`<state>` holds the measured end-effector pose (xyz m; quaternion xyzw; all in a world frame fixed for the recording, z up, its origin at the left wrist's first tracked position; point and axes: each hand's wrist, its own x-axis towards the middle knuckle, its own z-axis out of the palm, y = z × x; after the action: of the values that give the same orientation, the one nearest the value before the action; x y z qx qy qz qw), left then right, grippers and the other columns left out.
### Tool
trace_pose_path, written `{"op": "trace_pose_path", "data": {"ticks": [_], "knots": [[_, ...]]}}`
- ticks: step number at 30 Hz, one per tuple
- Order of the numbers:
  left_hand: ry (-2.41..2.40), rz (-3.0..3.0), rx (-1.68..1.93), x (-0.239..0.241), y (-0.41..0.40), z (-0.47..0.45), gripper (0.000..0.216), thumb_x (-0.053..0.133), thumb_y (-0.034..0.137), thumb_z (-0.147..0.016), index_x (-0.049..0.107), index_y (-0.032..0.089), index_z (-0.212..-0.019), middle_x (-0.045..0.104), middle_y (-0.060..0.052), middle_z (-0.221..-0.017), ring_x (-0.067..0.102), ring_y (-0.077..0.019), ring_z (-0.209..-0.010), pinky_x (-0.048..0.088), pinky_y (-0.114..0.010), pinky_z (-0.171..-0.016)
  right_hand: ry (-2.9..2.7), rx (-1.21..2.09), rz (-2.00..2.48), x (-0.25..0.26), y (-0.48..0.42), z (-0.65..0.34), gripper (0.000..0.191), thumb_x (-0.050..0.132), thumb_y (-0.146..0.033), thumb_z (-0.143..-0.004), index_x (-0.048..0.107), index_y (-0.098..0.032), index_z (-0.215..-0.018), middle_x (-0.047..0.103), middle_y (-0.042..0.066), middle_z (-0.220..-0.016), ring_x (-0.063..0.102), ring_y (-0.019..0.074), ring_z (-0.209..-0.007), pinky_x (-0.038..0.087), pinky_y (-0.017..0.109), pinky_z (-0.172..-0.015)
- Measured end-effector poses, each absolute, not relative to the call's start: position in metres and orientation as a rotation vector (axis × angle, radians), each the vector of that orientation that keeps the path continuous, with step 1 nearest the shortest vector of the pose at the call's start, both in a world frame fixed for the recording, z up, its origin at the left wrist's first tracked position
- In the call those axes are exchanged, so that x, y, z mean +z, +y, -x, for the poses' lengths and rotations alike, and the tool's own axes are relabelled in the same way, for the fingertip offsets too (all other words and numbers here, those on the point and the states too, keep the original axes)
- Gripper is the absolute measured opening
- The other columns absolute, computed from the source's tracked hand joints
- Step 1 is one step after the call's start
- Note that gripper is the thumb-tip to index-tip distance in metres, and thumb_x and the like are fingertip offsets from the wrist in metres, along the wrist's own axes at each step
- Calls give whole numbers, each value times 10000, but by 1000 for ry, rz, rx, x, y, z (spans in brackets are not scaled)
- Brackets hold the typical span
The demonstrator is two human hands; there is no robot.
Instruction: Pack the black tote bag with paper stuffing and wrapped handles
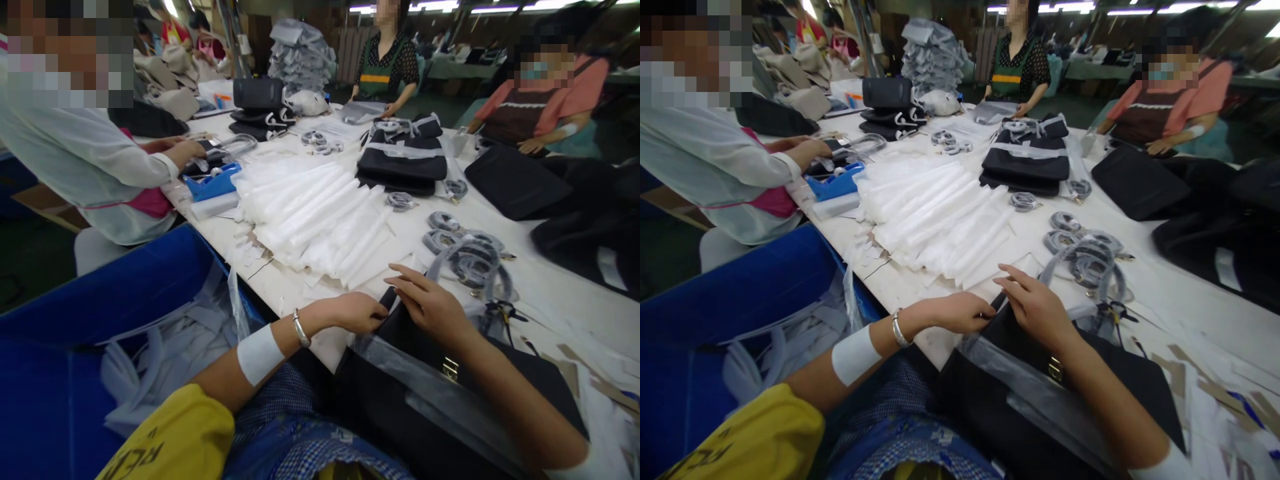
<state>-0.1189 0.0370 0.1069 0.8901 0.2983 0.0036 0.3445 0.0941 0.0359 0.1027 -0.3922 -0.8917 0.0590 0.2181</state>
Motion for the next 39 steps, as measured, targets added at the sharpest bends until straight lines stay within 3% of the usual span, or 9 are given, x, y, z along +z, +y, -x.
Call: {"op": "trace_pose_path", "data": {"ticks": [5,9,13,18,26,33,39], "knots": [[915,-2232,309,99,17,130,225,507,248,-880,716,208,-955,701,-61,-918,631,-195,-808,450,-263,-714,-3066,717,1026,129,94,-96,364,393,-202,-900,724,-241,-1047,738,53,-1029,663,256,-991,490,402,-900],[1265,-1916,640,92,-21,145,239,546,285,-896,676,217,-1085,691,-50,-967,631,-187,-865,463,-266,-780,-3227,1171,1005,141,137,-79,287,516,-325,-842,758,-261,-982,754,16,-965,679,246,-914,493,334,-828],[1382,-1619,567,88,-66,159,164,550,286,-902,691,212,-941,710,-5,-849,643,-156,-791,465,-240,-726,-3342,1610,948,144,155,-60,289,644,-434,-766,778,-225,-916,753,12,-854,678,231,-823,481,291,-731],[1323,-1543,475,80,-91,160,282,472,195,-922,701,234,-1084,738,-18,-1081,674,-179,-994,470,-264,-894,-3255,2194,858,139,152,-41,361,646,-465,-778,778,-186,-965,755,21,-831,673,212,-757,472,263,-656],[1339,-1269,496,73,-85,160,238,625,169,-815,727,237,-1018,756,18,-923,678,-142,-813,471,-204,-757,-3143,2194,593,127,119,-20,323,655,-458,-793,781,-170,-871,710,3,-719,606,157,-658,413,228,-586],[1439,-1455,387,63,-88,163,259,700,363,-821,705,291,-1070,719,7,-925,635,-168,-833,431,-249,-748,-2920,2242,595,115,85,-16,381,623,-510,-826,782,-170,-889,674,-17,-703,568,140,-636,367,229,-563],[1257,-1701,320,68,-81,174,151,593,366,-913,656,244,-975,669,-2,-941,584,-166,-917,405,-249,-797,-2974,2179,507,124,106,-23,303,588,-409,-884,757,-219,-1049,742,-5,-921,658,183,-825,463,236,-753]]}}
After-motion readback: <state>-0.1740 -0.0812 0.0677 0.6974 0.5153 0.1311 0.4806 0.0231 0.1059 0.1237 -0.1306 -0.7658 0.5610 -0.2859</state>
